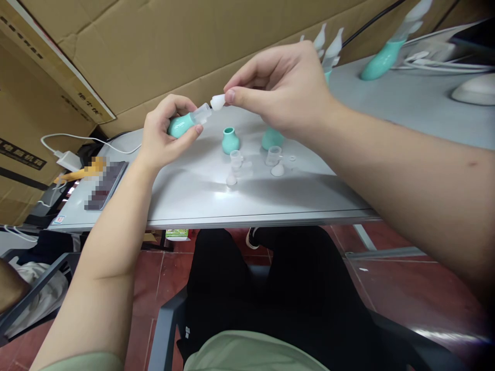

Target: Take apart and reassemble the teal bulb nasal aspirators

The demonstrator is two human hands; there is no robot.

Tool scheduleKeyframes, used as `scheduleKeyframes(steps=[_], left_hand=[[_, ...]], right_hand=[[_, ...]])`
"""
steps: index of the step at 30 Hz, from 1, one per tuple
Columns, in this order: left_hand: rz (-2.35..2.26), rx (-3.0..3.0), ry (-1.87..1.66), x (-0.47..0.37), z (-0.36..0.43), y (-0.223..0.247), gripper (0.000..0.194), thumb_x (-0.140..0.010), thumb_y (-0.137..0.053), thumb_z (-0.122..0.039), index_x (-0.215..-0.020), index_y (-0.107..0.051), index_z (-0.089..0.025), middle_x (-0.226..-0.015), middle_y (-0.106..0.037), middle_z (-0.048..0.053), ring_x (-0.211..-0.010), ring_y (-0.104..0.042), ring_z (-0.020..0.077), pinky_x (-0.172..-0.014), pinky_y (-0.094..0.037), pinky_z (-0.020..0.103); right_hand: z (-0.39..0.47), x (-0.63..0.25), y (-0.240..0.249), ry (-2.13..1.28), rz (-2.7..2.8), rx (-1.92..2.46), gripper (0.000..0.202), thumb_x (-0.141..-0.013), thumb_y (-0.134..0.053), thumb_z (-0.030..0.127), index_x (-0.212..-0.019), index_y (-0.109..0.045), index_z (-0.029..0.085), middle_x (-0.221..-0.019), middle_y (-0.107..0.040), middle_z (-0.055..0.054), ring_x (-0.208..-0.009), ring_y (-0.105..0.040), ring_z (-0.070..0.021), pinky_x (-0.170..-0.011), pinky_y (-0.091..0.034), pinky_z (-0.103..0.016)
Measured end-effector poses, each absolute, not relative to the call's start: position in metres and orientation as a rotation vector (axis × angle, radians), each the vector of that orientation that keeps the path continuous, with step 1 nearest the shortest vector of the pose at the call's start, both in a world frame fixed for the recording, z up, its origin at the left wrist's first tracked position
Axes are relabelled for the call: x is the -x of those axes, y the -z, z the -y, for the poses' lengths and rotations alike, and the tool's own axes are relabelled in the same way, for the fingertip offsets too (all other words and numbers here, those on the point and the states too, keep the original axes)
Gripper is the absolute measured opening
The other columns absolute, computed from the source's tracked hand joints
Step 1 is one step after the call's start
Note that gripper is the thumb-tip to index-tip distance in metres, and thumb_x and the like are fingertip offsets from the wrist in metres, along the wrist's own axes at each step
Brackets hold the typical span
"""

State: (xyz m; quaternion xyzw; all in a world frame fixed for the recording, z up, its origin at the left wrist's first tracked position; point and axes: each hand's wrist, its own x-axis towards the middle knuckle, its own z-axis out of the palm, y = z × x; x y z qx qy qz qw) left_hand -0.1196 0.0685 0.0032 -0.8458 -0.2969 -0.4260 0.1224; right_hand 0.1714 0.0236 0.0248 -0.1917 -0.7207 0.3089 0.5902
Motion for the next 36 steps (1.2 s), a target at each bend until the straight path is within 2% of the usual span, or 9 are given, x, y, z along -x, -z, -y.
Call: scheduleKeyframes(steps=[5,10,14,22,30,36], left_hand=[[0.831,2.489,1.261,0.117,-0.069,-0.002,0.073,-0.091,-0.061,-0.098,-0.114,-0.069,-0.029,-0.101,-0.066,0.007,-0.086,-0.068,0.025,-0.087,-0.065,0.051],[0.811,2.513,1.248,0.118,-0.073,0.0,0.072,-0.091,-0.062,-0.097,-0.117,-0.067,-0.03,-0.103,-0.065,0.007,-0.089,-0.068,0.0256,-0.09,-0.063,0.052],[0.797,2.497,1.234,0.117,-0.071,0.0,0.072,-0.089,-0.063,-0.097,-0.115,-0.068,-0.031,-0.104,-0.066,0.006,-0.088,-0.069,0.0254,-0.085,-0.063,0.05],[0.782,2.544,1.223,0.115,-0.067,0.0,0.066,-0.092,-0.066,-0.093,-0.117,-0.069,-0.033,-0.101,-0.068,0.004,-0.088,-0.071,0.0248,-0.085,-0.063,0.049],[0.666,2.565,1.291,0.107,-0.061,0.0,0.054,-0.096,-0.071,-0.084,-0.116,-0.068,-0.033,-0.096,-0.068,0.002,-0.077,-0.068,0.0206,-0.077,-0.062,0.046],[0.754,2.532,1.251,0.11,-0.063,0.002,0.066,-0.092,-0.066,-0.094,-0.113,-0.069,-0.031,-0.095,-0.067,0.003,-0.08,-0.07,0.0226,-0.082,-0.064,0.05]], right_hand=[[-0.028,-0.171,-0.023,-0.696,1.7,0.491,0.011,-0.091,-0.089,0.01,-0.089,-0.082,0.018,-0.092,-0.082,-0.004,-0.081,-0.071,-0.0126,-0.078,-0.057,-0.029],[-0.029,-0.172,-0.021,-0.671,1.74,0.45,0.01,-0.09,-0.087,0.011,-0.088,-0.081,0.02,-0.089,-0.08,0.0,-0.08,-0.071,-0.0102,-0.075,-0.055,-0.028],[-0.025,-0.172,-0.021,-0.669,1.779,0.439,0.013,-0.085,-0.089,0.01,-0.091,-0.082,0.02,-0.088,-0.077,-0.001,-0.08,-0.067,-0.0116,-0.076,-0.053,-0.031],[-0.031,-0.172,-0.017,-0.635,1.82,0.474,0.012,-0.081,-0.091,0.033,-0.088,-0.083,0.028,-0.093,-0.082,0.0,-0.085,-0.073,-0.0152,-0.082,-0.06,-0.035],[-0.031,-0.172,-0.016,-0.645,1.797,0.44,0.011,-0.083,-0.092,0.03,-0.089,-0.084,0.025,-0.095,-0.083,-0.002,-0.086,-0.075,-0.0158,-0.082,-0.063,-0.035],[-0.035,-0.171,-0.015,-0.683,1.802,0.422,0.018,-0.078,-0.092,0.043,-0.084,-0.083,0.028,-0.09,-0.083,-0.003,-0.083,-0.077,-0.018,-0.077,-0.062,-0.036]])
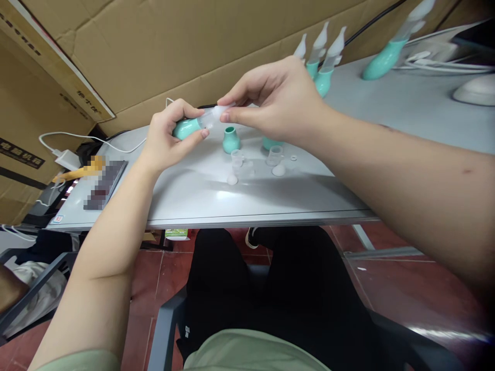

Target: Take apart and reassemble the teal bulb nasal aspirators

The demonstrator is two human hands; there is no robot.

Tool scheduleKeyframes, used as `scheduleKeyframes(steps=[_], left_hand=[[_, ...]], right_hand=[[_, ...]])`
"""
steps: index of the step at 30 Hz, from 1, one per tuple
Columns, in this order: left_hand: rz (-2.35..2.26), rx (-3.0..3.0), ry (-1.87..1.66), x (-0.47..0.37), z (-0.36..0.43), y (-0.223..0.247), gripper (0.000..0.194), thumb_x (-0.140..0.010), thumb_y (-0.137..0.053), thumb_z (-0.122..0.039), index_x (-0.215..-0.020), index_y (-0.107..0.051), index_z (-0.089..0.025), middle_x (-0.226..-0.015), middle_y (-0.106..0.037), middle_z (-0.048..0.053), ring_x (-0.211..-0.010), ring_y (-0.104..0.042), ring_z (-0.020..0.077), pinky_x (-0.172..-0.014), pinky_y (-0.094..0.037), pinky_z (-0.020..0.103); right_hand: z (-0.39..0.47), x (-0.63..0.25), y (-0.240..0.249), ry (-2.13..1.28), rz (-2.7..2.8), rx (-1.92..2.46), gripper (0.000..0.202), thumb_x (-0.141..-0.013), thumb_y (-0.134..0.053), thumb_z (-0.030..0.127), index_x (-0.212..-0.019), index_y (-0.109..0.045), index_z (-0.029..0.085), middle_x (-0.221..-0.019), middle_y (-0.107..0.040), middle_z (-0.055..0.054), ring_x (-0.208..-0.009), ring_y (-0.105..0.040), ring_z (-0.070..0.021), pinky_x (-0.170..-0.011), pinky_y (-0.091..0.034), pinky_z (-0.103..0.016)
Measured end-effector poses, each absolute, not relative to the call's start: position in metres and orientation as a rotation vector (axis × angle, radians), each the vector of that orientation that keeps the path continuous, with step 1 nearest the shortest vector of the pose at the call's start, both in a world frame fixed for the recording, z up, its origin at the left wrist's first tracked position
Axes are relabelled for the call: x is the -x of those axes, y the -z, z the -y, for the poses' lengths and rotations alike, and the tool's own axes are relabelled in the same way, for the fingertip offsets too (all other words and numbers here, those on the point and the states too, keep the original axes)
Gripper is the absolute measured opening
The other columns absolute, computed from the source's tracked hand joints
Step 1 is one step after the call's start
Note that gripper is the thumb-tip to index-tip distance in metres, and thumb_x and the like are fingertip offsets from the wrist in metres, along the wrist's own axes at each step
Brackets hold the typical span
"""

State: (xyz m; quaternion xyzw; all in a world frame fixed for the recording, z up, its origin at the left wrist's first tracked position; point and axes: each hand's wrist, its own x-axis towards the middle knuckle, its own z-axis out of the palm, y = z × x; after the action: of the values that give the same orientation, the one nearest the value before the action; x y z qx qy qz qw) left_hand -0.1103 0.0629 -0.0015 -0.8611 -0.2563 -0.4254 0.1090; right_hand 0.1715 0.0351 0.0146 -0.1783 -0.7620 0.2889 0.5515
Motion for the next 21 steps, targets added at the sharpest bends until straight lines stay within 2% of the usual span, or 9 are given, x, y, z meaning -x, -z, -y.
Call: scheduleKeyframes(steps=[5,10,13,15,18,21], left_hand=[[0.866,2.484,1.165,0.113,-0.061,0.001,0.069,-0.091,-0.063,-0.096,-0.112,-0.07,-0.03,-0.1,-0.072,0.004,-0.086,-0.072,0.0244,-0.089,-0.065,0.053],[0.786,2.525,1.208,0.115,-0.063,0.002,0.061,-0.093,-0.071,-0.088,-0.115,-0.07,-0.031,-0.103,-0.071,0.004,-0.091,-0.075,0.0252,-0.094,-0.066,0.053],[0.715,2.519,1.234,0.116,-0.064,0.004,0.058,-0.094,-0.073,-0.086,-0.116,-0.07,-0.032,-0.103,-0.071,0.003,-0.088,-0.075,0.0244,-0.095,-0.067,0.055],[0.726,2.502,1.221,0.116,-0.063,0.004,0.058,-0.094,-0.072,-0.086,-0.115,-0.07,-0.032,-0.102,-0.072,0.003,-0.085,-0.076,0.024,-0.094,-0.068,0.055],[0.782,2.485,1.194,0.114,-0.06,0.003,0.065,-0.095,-0.065,-0.092,-0.114,-0.07,-0.031,-0.102,-0.073,0.004,-0.089,-0.078,0.0259,-0.094,-0.069,0.056],[0.771,2.466,1.206,0.111,-0.058,0.001,0.062,-0.097,-0.065,-0.09,-0.114,-0.07,-0.03,-0.105,-0.073,0.005,-0.096,-0.08,0.0274,-0.094,-0.069,0.055]], right_hand=[[-0.034,-0.173,-0.014,-0.698,1.819,0.517,0.028,-0.076,-0.099,0.051,-0.087,-0.085,0.03,-0.089,-0.082,-0.002,-0.085,-0.078,-0.0197,-0.082,-0.064,-0.04],[-0.03,-0.175,-0.016,-0.67,1.831,0.577,0.016,-0.081,-0.096,0.036,-0.09,-0.086,0.028,-0.095,-0.083,-0.004,-0.089,-0.078,-0.0212,-0.083,-0.065,-0.042],[-0.029,-0.175,-0.016,-0.684,1.838,0.582,0.017,-0.079,-0.095,0.041,-0.087,-0.085,0.029,-0.094,-0.083,-0.001,-0.091,-0.078,-0.0204,-0.084,-0.065,-0.041],[-0.027,-0.175,-0.017,-0.688,1.832,0.597,0.017,-0.079,-0.096,0.04,-0.086,-0.084,0.03,-0.094,-0.083,-0.001,-0.092,-0.078,-0.0213,-0.086,-0.065,-0.042],[-0.022,-0.174,-0.018,-0.672,1.83,0.585,0.01,-0.083,-0.094,0.029,-0.086,-0.084,0.028,-0.097,-0.084,-0.003,-0.095,-0.078,-0.0257,-0.09,-0.066,-0.047],[-0.02,-0.174,-0.019,-0.621,1.844,0.571,0.009,-0.087,-0.091,0.023,-0.088,-0.084,0.028,-0.099,-0.084,-0.003,-0.099,-0.079,-0.0273,-0.092,-0.065,-0.048]])
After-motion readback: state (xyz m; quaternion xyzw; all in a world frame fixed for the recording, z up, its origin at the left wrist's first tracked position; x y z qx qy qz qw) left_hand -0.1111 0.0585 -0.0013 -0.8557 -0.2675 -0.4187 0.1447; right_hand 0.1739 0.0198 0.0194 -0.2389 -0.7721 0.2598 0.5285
